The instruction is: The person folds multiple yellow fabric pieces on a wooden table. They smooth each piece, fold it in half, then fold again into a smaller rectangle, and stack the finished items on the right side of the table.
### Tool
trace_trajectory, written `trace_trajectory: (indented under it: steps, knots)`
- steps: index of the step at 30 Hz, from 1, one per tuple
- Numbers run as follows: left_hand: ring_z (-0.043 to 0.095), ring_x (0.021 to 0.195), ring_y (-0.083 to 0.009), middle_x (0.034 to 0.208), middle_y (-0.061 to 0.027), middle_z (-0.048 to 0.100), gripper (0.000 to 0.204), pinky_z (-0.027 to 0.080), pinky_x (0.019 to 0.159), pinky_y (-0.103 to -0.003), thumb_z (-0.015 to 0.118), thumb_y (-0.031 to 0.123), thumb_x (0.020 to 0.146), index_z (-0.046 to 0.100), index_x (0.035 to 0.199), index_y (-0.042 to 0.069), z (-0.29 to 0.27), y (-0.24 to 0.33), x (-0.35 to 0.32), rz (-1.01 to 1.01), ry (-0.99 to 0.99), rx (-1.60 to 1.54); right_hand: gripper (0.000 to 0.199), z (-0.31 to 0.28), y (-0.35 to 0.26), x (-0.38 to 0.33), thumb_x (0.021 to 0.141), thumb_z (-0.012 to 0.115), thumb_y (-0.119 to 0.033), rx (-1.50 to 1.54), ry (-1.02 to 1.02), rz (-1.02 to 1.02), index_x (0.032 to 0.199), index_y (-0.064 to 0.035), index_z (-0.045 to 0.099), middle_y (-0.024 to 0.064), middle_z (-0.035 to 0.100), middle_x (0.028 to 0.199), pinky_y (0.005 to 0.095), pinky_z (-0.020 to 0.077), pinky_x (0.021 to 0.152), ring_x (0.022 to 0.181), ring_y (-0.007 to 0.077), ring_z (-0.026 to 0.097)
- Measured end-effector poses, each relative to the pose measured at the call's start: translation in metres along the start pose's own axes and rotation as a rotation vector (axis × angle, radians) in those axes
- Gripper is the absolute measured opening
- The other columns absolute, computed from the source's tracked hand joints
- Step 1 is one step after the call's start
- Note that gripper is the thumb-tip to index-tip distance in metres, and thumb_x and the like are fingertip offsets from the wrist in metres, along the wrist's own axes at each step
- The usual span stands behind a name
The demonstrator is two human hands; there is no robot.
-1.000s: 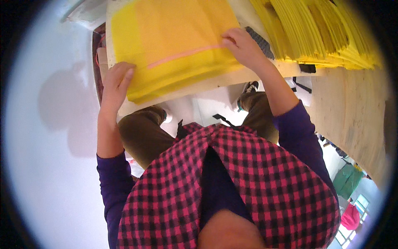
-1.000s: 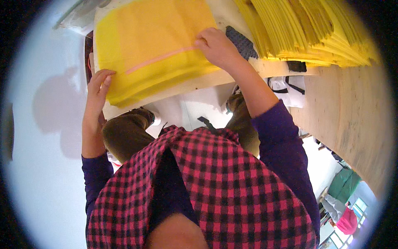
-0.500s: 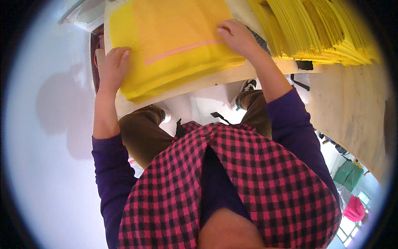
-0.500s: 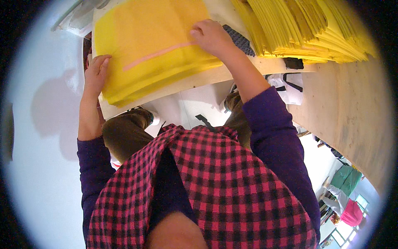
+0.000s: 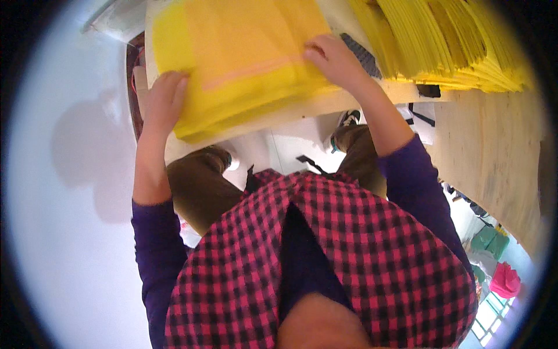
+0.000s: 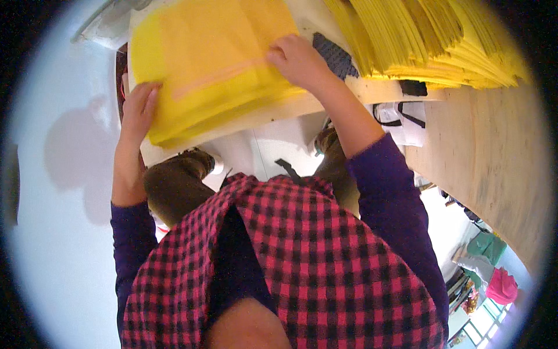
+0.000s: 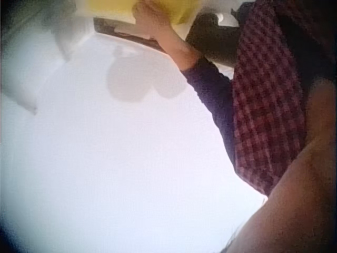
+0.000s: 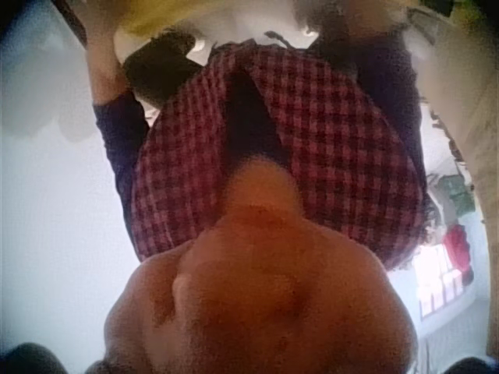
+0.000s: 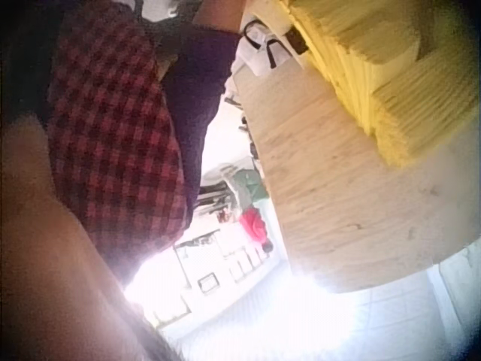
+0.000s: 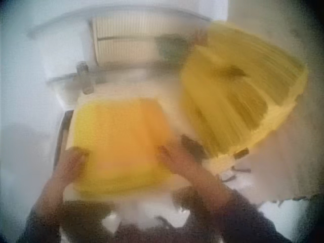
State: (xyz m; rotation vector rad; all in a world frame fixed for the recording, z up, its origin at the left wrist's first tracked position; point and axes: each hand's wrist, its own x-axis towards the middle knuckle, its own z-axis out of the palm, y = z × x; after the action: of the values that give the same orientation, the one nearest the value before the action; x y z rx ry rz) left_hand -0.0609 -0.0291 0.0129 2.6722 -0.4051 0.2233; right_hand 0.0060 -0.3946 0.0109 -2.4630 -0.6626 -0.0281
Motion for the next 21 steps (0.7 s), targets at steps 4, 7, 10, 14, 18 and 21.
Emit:
trace_trajectory:
  steps: [4,7,10,14,18,21]
  knots:
    - [0.059,0.095,-0.0341,0.103,-0.0141,0.063,0.021,0.046,0.083,-0.04,0.05,0.016,0.092,0.062,0.102,0.003,-0.001,0.001,0.002,-0.029,0.105,-0.006,0.03,0.003,0.005,0.006,0.085,0.053,-0.026,0.02,0.128,-0.013,0.089,0.0015,0.063,0.0223,0.061,0.09,0.0453,0.0454,0.078,0.089,0.0397,0.056]
    - [0.059,0.094,-0.0342,0.102,-0.0148,0.063,0.021,0.046,0.082,-0.04,0.051,0.016,0.091,0.062,0.102,0.002,-0.005,0.001,0.0,-0.052,0.095,-0.024,0.029,0.003,0.01,0.006,0.084,0.053,-0.025,0.013,0.052,0.028,0.091,0.001,0.064,0.0217,0.061,0.093,0.0435,0.046,0.079,0.09,0.0383,0.057]
    - [0.059,0.094,-0.0342,0.102,-0.0166,0.063,0.022,0.046,0.083,-0.039,0.052,0.016,0.09,0.062,0.102,0.001,-0.002,0.002,-0.002,0.039,0.042,0.023,0.029,0.003,0.012,0.006,0.084,0.053,-0.025,0.031,0.064,0.011,0.092,0.001,0.064,0.021,0.061,0.094,0.0429,0.0461,0.079,0.09,0.0374,0.057]
    - [0.058,0.099,-0.0346,0.104,-0.018,0.062,0.023,0.045,0.086,-0.039,0.052,0.017,0.091,0.062,0.105,0.002,-0.002,0.002,-0.005,-0.033,0.069,0.01,0.028,0.001,0.013,0.007,0.085,0.054,-0.025,0.078,0.054,0.051,0.092,0.0002,0.064,0.0195,0.061,0.094,0.0425,0.0457,0.08,0.092,0.0364,0.057]
    - [0.057,0.103,-0.0358,0.108,-0.0182,0.061,0.023,0.045,0.088,-0.04,0.051,0.016,0.093,0.06,0.11,0.004,0.0,0.0,-0.01,-0.011,0.072,0.05,0.027,0.002,0.016,0.003,0.085,0.054,-0.024,0.015,0.01,0.009,0.091,-0.0004,0.065,0.0184,0.062,0.097,0.0423,0.0451,0.082,0.094,0.035,0.057]
    - [0.054,0.108,-0.0363,0.114,-0.0188,0.058,0.026,0.042,0.092,-0.041,0.053,0.015,0.09,0.059,0.113,0.004,0.002,-0.002,-0.011,-0.011,0.106,0.014,0.028,0.002,0.018,0.002,0.086,0.055,-0.025,0.111,0.149,-0.02,0.095,-0.0002,0.064,0.018,0.062,0.099,0.043,0.0451,0.083,0.095,0.0343,0.057]
